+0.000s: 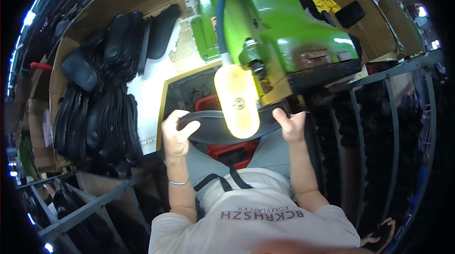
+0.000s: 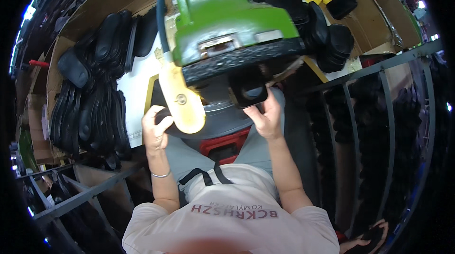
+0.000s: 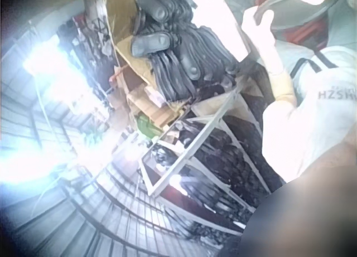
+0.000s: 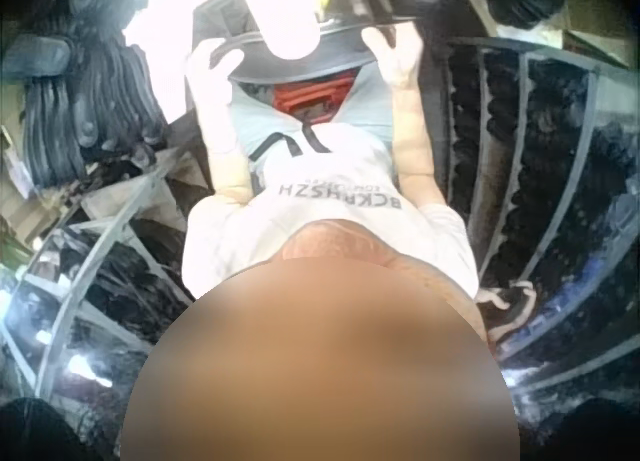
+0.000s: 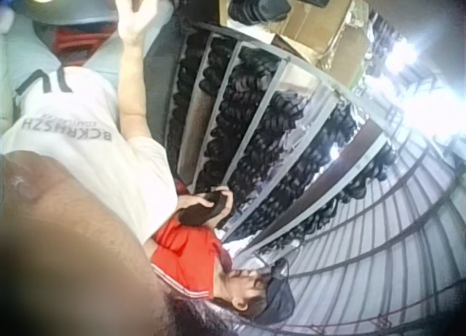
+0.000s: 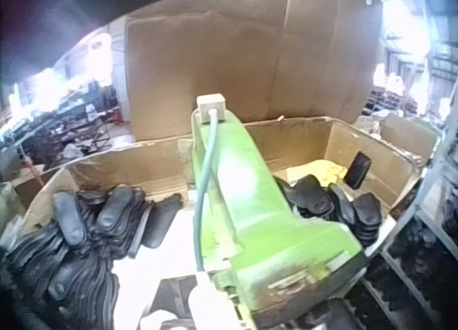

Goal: The recorder uses a grinding or buffing machine to smooth the edges and surfaces of black shoe soles.

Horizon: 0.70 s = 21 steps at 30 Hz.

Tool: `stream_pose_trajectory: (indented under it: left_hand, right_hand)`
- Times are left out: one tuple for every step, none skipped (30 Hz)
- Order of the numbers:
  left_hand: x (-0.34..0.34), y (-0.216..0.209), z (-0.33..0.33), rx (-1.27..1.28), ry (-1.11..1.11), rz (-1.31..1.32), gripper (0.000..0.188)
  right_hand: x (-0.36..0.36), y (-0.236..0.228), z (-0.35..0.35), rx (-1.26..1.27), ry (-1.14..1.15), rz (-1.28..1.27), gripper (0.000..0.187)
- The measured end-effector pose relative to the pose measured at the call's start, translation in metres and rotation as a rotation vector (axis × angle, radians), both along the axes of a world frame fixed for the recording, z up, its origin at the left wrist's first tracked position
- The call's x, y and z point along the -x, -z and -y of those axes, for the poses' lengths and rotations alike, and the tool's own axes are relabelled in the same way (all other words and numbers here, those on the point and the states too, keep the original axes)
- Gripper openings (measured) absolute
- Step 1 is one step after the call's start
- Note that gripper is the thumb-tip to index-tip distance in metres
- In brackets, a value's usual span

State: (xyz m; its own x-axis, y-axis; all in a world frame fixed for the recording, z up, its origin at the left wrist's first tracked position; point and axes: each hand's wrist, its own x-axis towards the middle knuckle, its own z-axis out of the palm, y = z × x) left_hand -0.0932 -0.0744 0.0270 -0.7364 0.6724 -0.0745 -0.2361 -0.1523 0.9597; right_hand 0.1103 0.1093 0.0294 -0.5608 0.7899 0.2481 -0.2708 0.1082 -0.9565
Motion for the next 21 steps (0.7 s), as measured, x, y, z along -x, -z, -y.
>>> stream_pose_trajectory:
  left_hand:
    - [-0.008,0.002,0.001,0.054,-0.035,-0.043,0.020]
    - [-0.020,0.004,-0.003,0.092,-0.064,-0.054,0.019]
    - [-0.034,0.007,-0.010,0.044,-0.071,-0.061,0.019]
    - [-0.050,0.010,-0.018,-0.047,-0.055,0.002,0.020]
    - [-0.065,0.012,-0.027,-0.050,-0.017,0.003,0.024]
    - [-0.079,0.013,-0.037,-0.086,0.036,0.038,0.029]
    - [-0.090,0.015,-0.048,-0.158,0.079,0.068,0.028]
    - [-0.100,0.016,-0.058,-0.232,0.127,0.115,0.028]
    - [-0.106,0.019,-0.070,-0.205,0.206,0.201,0.025]
    - [-0.108,0.022,-0.080,-0.210,0.206,0.179,0.025]
    - [-0.109,0.024,-0.088,-0.199,0.182,0.163,0.023]
    - [-0.110,0.026,-0.092,-0.183,0.157,0.145,0.021]
    - [-0.110,0.028,-0.093,-0.259,0.122,0.205,0.019]
    - [-0.107,0.030,-0.093,-0.266,0.101,0.179,0.020]
    - [-0.105,0.031,-0.089,-0.320,0.083,0.154,0.023]
    - [-0.102,0.031,-0.084,-0.394,0.074,0.124,0.029]
    - [-0.098,0.031,-0.078,-0.379,0.076,0.198,0.026]
    - [-0.092,0.030,-0.071,-0.404,0.092,0.277,0.024]
    - [-0.082,0.028,-0.065,-0.460,0.137,0.197,0.026]
    - [-0.077,0.024,-0.057,-0.363,0.082,0.232,0.028]
    - [-0.069,0.020,-0.051,-0.322,0.057,0.187,0.028]
  right_hand:
    - [-0.007,0.001,-0.001,0.044,-0.020,0.036,0.032]
    - [-0.015,0.002,-0.007,0.084,-0.040,0.073,0.031]
    - [-0.022,0.005,-0.016,0.039,0.044,0.067,0.030]
    - [-0.030,0.008,-0.026,-0.011,0.132,0.055,0.030]
    - [-0.042,0.010,-0.035,0.023,0.191,0.014,0.031]
    - [-0.055,0.009,-0.044,0.045,0.245,-0.050,0.032]
    - [-0.069,0.006,-0.052,0.090,0.269,-0.075,0.032]
    - [-0.081,0.003,-0.057,0.127,0.308,-0.115,0.029]
    - [-0.092,-0.001,-0.062,0.133,0.326,-0.114,0.026]
    - [-0.099,-0.005,-0.064,0.124,0.341,-0.139,0.024]
    - [-0.102,-0.008,-0.066,0.129,0.361,-0.116,0.024]
    - [-0.102,-0.010,-0.066,0.109,0.405,-0.091,0.023]
    - [-0.099,-0.012,-0.066,0.097,0.436,-0.075,0.021]
    - [-0.093,-0.013,-0.066,0.093,0.450,-0.077,0.017]
    - [-0.086,-0.014,-0.066,0.083,0.460,-0.058,0.016]
    - [-0.078,-0.015,-0.066,0.076,0.469,-0.037,0.015]
    - [-0.070,-0.015,-0.065,0.099,0.431,-0.066,0.013]
    - [-0.062,-0.016,-0.064,0.098,0.376,-0.045,0.014]
    - [-0.053,-0.016,-0.062,0.102,0.338,-0.026,0.015]
    - [-0.044,-0.016,-0.059,0.106,0.289,-0.021,0.015]
    - [-0.035,-0.014,-0.052,0.171,0.255,-0.054,0.016]
